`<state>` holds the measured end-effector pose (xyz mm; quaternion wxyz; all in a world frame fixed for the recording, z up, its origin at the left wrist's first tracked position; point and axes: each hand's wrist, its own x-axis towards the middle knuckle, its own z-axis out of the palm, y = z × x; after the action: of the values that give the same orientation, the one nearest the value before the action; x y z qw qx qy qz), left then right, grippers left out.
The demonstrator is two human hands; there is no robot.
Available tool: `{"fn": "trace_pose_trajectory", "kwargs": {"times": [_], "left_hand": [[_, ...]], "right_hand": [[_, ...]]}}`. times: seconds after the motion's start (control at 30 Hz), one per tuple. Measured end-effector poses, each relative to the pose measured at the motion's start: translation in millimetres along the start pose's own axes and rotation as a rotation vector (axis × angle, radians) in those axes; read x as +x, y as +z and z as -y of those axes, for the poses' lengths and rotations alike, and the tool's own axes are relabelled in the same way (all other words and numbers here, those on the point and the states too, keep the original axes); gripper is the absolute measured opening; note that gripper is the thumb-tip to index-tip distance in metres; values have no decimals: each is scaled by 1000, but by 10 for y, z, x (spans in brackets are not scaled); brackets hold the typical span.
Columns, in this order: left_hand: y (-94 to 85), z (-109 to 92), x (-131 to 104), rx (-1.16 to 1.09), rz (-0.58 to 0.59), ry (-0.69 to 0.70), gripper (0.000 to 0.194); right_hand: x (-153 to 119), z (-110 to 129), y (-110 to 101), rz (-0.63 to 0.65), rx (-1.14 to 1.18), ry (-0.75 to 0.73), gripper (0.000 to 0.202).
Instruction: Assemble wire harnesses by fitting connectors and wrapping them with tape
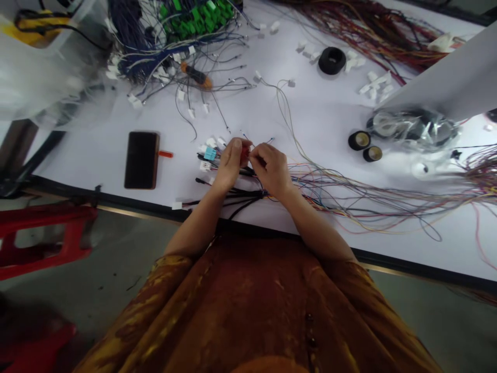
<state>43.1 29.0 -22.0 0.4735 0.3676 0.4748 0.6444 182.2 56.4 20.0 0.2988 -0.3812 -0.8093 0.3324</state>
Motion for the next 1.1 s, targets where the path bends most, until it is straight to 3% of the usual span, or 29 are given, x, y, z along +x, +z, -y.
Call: {"fn": "trace_pose_trajectory", "kwargs": {"times": [0.23,0.27,0.4,0.47,0.6,0.73,0.87,1.0,1.07,1.1], "left_hand": [[-23,-179,78,-253,-70,-247,45],[-33,-198,88,-272,-76,-277,44],[-79,-237,125,-359,-58,-348,39],[-98,-259,141,-387,-44,-367,37],[-112,-311,144,-298,-63,-318,40],[-131,-311,122,-84,-80,-262,52],[-145,-284,138,-119,34,-427,56],[-126,-287,175,-196,104,-586,55],[-132,-312,181,-142,86,-565,55],[-146,-332,177,-78,42,-486,53]], "right_hand": [[64,175,-138,-103,-99,-3,10],[72,200,-122,-89,-89,6,7],[94,309,-10,62,-97,106,38],[92,370,16,107,-177,190,32],[60,439,-6,174,-256,232,16],[37,377,-35,125,-69,178,23],[54,297,-36,72,87,150,31],[62,289,-17,38,84,157,34],[51,285,-4,32,55,159,38],[43,277,2,39,40,160,39]]}}
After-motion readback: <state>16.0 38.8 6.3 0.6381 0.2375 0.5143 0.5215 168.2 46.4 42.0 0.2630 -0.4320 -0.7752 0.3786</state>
